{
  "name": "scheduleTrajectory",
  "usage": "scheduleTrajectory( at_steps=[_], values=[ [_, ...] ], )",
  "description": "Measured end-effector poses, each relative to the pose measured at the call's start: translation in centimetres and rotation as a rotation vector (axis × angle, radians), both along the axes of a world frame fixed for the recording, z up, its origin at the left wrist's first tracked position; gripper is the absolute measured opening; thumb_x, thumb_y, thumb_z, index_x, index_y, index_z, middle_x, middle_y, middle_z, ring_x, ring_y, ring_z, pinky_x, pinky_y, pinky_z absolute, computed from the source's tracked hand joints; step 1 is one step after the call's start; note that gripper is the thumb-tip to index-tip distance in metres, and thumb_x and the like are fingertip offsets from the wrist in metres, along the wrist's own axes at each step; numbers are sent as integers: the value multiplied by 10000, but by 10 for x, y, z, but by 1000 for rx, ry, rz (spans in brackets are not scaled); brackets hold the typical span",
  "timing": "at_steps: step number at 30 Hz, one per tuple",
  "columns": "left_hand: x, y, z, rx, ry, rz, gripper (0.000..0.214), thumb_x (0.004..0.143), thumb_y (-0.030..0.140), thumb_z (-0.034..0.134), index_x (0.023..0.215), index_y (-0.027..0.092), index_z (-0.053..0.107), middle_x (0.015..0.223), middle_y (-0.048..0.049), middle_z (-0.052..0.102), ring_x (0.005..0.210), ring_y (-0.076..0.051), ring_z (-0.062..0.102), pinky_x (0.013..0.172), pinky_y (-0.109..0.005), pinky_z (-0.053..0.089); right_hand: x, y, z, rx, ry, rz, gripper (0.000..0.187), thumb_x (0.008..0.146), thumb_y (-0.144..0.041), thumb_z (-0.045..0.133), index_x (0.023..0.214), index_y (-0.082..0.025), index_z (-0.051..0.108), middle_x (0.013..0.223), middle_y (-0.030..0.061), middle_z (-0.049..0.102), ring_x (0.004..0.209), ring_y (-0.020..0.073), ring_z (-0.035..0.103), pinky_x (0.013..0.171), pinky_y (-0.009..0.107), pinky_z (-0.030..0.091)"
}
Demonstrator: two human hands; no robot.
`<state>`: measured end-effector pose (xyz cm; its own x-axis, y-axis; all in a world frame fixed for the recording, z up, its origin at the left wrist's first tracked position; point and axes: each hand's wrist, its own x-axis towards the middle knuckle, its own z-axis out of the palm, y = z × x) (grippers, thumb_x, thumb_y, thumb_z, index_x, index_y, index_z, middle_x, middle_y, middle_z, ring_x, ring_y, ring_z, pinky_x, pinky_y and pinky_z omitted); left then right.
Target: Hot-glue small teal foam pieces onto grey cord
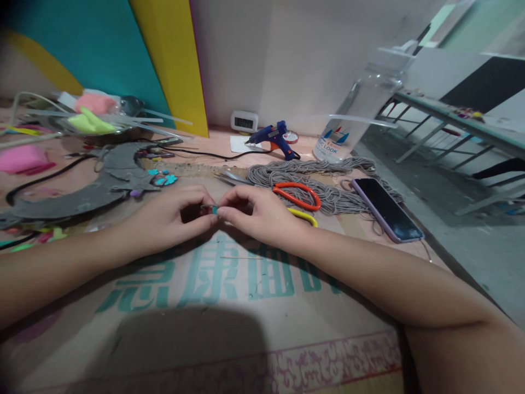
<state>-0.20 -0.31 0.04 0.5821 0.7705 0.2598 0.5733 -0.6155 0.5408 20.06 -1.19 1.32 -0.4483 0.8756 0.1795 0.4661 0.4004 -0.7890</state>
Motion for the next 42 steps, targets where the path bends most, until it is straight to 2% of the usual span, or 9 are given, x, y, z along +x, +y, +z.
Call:
scheduleTrajectory(
  at_steps=[5,12,16,19,31,35,42],
  values=[
    [-1,-1,2,50,1,-9,226,867,355,559,748,171,613,750,-20,619,742,-177,550,691,-308,390,0,0,-1,-38,21,1,124,848,-272,638,854,-149,649,718,-18,646,588,82,538,558,214,430],
    [-3,-4,6,48,-4,37,282,893,446,537,892,188,650,846,-25,668,791,-189,592,697,-302,413,0,-1,1,-137,109,-52,111,824,-259,666,851,-163,617,644,-55,572,484,62,467,459,199,380],
    [-4,-6,7,76,-45,45,253,944,381,465,915,196,635,891,-25,693,826,-187,613,744,-302,432,1,1,-1,-123,130,-66,125,832,-278,659,836,-165,608,680,-41,586,523,69,486,493,206,407],
    [-4,-7,8,87,-49,88,265,958,348,431,849,192,614,829,-23,683,792,-186,610,726,-298,426,2,2,-1,-130,143,-65,129,829,-277,663,839,-163,604,687,-40,585,527,67,482,490,201,404],
    [-4,-6,7,76,6,106,284,943,392,475,845,195,655,810,-21,704,735,-178,617,659,-288,413,3,2,-2,-163,159,-56,161,817,-306,680,853,-166,609,692,-38,578,518,70,480,437,191,373],
    [-4,-7,6,94,4,66,297,959,377,448,886,199,674,863,-28,722,774,-180,635,683,-289,426,2,1,-1,-145,146,-53,151,823,-302,674,848,-167,610,683,-41,575,528,72,479,468,200,384],
    [-4,-4,0,148,20,54,237,902,405,556,874,209,687,824,-15,717,748,-170,632,672,-279,422,2,2,0,-147,148,-51,166,822,-312,687,844,-166,612,676,-46,570,521,70,484,464,198,388]
  ],
)
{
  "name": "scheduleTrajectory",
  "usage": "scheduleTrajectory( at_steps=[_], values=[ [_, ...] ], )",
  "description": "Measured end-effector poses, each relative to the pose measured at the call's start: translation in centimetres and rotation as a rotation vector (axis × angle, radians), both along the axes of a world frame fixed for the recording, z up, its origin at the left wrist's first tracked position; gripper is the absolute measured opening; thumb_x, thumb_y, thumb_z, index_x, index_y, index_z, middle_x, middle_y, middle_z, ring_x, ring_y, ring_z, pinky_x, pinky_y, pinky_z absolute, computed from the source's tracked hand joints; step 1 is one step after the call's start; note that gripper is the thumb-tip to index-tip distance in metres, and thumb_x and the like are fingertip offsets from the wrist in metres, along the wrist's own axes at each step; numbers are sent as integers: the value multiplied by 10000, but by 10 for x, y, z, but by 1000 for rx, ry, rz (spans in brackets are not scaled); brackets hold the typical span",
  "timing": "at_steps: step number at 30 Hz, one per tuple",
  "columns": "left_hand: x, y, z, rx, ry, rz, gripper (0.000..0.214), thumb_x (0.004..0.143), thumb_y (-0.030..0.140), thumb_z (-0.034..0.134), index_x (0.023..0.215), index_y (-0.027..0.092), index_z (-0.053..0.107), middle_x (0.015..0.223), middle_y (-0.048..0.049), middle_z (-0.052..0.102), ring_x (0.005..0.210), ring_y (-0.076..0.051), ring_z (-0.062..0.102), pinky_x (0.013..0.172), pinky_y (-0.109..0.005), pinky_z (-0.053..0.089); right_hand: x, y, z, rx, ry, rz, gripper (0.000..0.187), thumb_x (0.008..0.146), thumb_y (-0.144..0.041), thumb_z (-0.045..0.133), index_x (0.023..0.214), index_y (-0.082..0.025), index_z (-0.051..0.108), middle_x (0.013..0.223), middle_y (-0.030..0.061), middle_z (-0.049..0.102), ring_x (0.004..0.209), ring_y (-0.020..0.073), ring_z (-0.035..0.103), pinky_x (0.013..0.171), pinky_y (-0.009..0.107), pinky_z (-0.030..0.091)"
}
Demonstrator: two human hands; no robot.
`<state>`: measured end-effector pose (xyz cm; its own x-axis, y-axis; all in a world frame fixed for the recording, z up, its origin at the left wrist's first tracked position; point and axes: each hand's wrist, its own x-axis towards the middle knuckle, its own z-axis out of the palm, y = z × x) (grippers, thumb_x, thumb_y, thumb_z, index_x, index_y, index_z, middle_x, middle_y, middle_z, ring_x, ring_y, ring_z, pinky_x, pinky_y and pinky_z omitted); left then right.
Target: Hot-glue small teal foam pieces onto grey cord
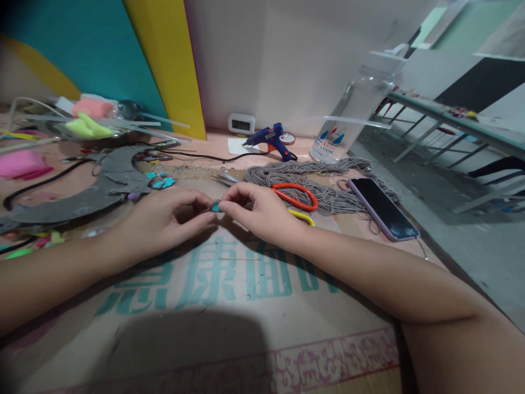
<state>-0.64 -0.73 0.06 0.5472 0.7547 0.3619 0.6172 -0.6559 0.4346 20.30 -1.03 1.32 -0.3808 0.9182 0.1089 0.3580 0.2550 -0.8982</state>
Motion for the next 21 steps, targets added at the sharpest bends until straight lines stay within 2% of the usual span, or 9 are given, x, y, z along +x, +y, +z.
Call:
scheduleTrajectory(
  at_steps=[6,9,12,16,21],
  values=[
    [1,0,2,-69,-39,1,234,909,375,533,859,202,682,823,-10,712,747,-166,623,657,-273,419,1,0,-1,-14,-1,20,235,854,-393,661,878,-163,617,676,-42,575,502,72,475,441,200,365],
    [1,1,3,-136,-75,12,225,901,364,533,845,204,680,806,4,699,749,-162,611,674,-272,427,2,0,-2,58,-21,32,261,904,-411,597,840,-159,623,687,-25,590,578,88,513,534,218,406],
    [2,3,4,-203,-85,-14,221,895,351,536,815,202,679,760,16,680,726,-154,595,659,-266,416,4,1,-2,103,-2,38,293,943,-427,536,884,-161,641,768,5,642,702,114,583,633,236,444],
    [3,4,5,-228,-102,-31,228,886,344,547,748,194,649,706,21,656,702,-149,582,652,-266,403,2,0,-2,78,24,22,245,907,-402,598,937,-164,650,801,10,669,724,122,610,647,242,460],
    [3,3,5,-259,-88,-25,227,880,366,561,753,197,642,704,25,645,699,-150,577,639,-269,399,1,-1,0,73,-41,17,204,856,-351,657,913,-156,662,773,1,668,639,100,561,575,227,431]
  ],
)
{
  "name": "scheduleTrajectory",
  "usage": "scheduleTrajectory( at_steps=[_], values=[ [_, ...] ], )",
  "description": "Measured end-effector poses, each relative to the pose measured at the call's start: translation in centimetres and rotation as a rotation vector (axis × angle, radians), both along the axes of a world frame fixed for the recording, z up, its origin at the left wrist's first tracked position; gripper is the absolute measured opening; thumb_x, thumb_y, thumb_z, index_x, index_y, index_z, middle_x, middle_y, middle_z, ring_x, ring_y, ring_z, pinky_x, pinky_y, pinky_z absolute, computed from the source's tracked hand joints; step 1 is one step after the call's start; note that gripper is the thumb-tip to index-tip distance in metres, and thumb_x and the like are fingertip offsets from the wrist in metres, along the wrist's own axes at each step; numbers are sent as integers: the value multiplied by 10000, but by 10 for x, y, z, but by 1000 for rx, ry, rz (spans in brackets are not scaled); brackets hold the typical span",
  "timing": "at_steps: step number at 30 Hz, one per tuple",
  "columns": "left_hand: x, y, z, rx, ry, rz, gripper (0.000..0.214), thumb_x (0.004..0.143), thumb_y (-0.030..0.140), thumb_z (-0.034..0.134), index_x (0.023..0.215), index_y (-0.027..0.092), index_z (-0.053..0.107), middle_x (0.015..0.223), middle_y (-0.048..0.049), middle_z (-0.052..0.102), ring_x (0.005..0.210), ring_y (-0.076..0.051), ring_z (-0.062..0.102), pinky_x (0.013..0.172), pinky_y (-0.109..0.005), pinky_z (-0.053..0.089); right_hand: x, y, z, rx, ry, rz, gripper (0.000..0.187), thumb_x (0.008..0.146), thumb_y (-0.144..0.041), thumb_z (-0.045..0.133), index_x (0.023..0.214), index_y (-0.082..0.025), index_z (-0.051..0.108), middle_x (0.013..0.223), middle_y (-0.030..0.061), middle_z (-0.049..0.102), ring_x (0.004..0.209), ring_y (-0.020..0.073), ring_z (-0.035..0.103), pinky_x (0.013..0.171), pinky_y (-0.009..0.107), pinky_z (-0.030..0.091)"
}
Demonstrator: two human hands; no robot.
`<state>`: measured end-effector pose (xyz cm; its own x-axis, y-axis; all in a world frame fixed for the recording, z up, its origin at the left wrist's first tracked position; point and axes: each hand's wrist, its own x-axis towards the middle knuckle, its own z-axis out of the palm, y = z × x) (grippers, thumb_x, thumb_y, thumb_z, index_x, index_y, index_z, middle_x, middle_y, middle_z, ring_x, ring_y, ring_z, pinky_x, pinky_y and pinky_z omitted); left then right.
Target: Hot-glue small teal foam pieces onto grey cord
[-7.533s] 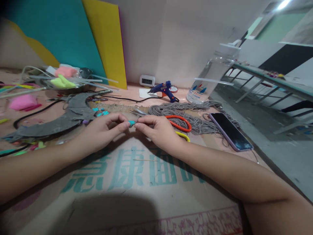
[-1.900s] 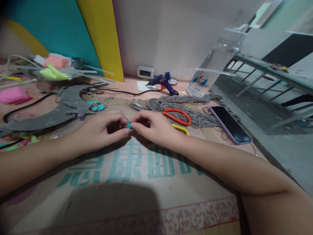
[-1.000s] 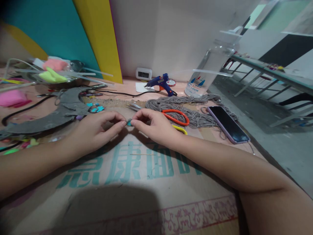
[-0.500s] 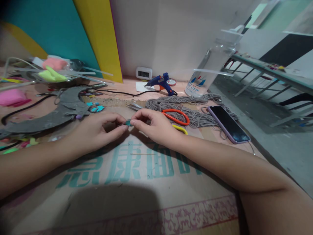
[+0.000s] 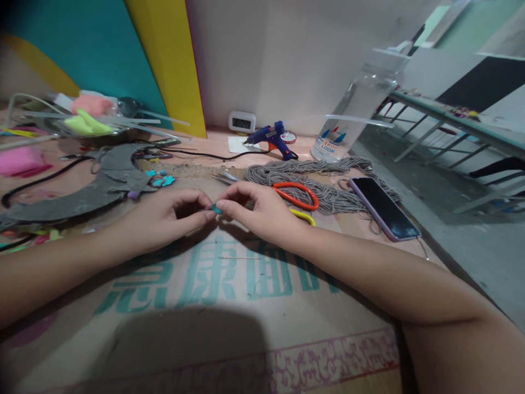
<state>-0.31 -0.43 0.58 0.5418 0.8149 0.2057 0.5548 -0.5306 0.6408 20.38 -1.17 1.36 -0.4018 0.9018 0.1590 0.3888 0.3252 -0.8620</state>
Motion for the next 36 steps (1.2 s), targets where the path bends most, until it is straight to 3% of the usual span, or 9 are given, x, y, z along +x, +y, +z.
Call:
scheduleTrajectory(
  at_steps=[9,14,22,31,36],
  values=[
    [0,-1,-3,67,50,-20,206,875,366,578,784,196,651,721,17,628,697,-156,554,631,-288,385,1,2,-2,17,-9,-30,216,872,-370,627,851,-156,649,714,-10,627,604,98,528,547,227,414],
    [-1,-3,-1,24,-64,24,246,943,388,491,923,203,651,869,-2,677,798,-170,606,718,-304,430,2,3,-4,17,12,-51,232,879,-388,624,867,-157,643,730,-6,630,606,98,530,532,220,409],
    [-1,-4,-3,3,-19,69,325,952,446,473,830,197,641,782,-1,662,725,-167,583,655,-294,401,1,3,-3,95,4,-52,191,884,-342,622,844,-157,641,694,-27,600,601,89,509,573,229,413],
    [-1,-2,-4,73,-31,-34,226,956,361,498,920,207,660,854,17,682,788,-151,590,697,-274,410,2,2,-3,106,-8,-19,192,882,-335,632,856,-148,665,728,-13,640,638,95,537,590,227,421],
    [-1,-2,-4,126,-32,-39,241,955,327,495,833,184,646,779,20,655,737,-138,570,672,-265,398,2,2,-3,85,11,-4,200,893,-341,620,860,-149,660,701,-23,620,589,82,507,552,218,404]
  ],
)
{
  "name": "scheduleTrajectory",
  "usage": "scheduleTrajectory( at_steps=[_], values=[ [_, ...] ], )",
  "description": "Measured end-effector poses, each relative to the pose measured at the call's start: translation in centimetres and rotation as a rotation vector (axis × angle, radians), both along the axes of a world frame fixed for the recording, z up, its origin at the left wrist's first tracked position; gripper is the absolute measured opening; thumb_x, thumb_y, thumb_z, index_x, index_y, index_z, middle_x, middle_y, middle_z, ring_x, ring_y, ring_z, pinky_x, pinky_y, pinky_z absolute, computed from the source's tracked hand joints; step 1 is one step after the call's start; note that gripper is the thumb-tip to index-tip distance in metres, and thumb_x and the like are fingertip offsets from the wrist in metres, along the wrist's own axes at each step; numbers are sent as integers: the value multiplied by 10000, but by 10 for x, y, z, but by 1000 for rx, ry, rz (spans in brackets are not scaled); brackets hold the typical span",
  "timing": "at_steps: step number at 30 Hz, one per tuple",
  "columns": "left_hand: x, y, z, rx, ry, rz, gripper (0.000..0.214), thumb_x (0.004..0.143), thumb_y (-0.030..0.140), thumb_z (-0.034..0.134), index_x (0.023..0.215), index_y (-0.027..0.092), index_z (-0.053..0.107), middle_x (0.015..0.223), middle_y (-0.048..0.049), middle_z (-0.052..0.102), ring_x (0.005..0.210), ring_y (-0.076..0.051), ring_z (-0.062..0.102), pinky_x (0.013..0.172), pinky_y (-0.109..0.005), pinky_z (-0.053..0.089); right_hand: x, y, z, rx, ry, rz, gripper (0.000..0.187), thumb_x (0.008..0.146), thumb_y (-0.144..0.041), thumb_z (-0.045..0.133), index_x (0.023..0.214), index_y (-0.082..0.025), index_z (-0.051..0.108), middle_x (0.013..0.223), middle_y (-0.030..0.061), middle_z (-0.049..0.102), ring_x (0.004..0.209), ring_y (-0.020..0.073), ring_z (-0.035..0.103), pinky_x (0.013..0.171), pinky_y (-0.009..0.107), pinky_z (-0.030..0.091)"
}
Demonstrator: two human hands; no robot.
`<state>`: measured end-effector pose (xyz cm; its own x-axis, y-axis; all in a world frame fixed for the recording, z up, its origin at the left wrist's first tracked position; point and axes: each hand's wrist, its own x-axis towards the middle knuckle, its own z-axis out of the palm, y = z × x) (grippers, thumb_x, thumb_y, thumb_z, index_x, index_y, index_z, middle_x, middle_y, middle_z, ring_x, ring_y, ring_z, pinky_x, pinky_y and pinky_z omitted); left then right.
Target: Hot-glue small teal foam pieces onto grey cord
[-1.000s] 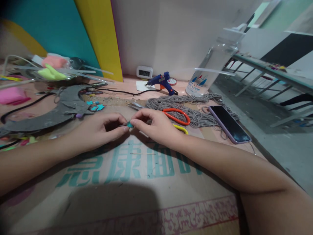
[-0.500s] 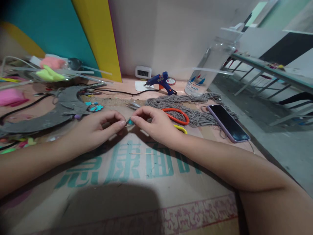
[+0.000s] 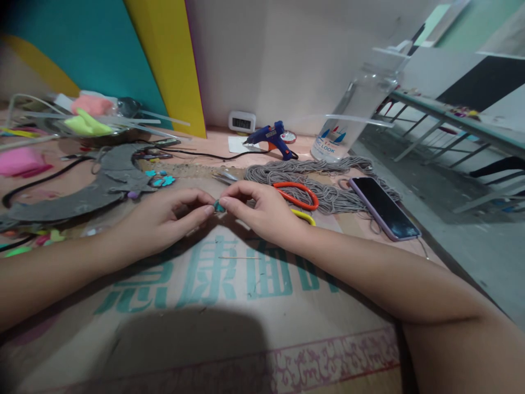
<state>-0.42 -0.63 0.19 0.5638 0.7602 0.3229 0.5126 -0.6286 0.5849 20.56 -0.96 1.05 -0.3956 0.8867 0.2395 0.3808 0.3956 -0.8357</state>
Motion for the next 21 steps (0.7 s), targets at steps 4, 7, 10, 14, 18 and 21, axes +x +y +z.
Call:
scheduleTrajectory(
  at_steps=[4,7,10,14,18,21],
  values=[
    [0,0,1,-9,9,10,280,958,343,482,797,182,643,729,22,634,698,-136,559,647,-266,385,1,1,-2,-12,21,27,229,914,-365,591,856,-152,652,717,-18,624,604,84,516,557,216,406],
    [0,-1,2,-35,13,12,283,959,339,463,819,180,651,744,14,644,704,-143,565,647,-272,389,1,1,-2,-11,7,30,223,905,-364,605,841,-155,645,705,-23,615,603,85,512,559,215,402],
    [0,-3,4,-36,7,6,281,955,328,448,859,176,665,797,0,669,749,-158,585,674,-284,399,0,0,0,15,-17,17,218,908,-354,601,817,-159,637,669,-36,589,588,81,496,572,218,399],
    [0,-4,5,-63,4,6,295,944,389,483,848,180,668,776,5,664,731,-159,580,657,-284,391,-2,-2,2,13,-39,1,220,910,-348,593,805,-158,629,653,-42,578,563,76,476,550,217,381],
    [0,-3,6,-66,-11,13,388,976,396,429,707,178,605,693,10,613,696,-151,557,646,-282,377,-2,-2,1,15,-35,11,233,914,-366,586,820,-158,632,662,-39,587,560,77,475,546,221,379],
    [-1,-3,5,-94,-11,31,404,984,401,416,694,181,593,669,14,597,668,-148,545,626,-282,365,-1,-1,0,75,-41,6,221,920,-349,583,825,-157,640,686,-34,601,598,82,496,599,228,402]
  ],
)
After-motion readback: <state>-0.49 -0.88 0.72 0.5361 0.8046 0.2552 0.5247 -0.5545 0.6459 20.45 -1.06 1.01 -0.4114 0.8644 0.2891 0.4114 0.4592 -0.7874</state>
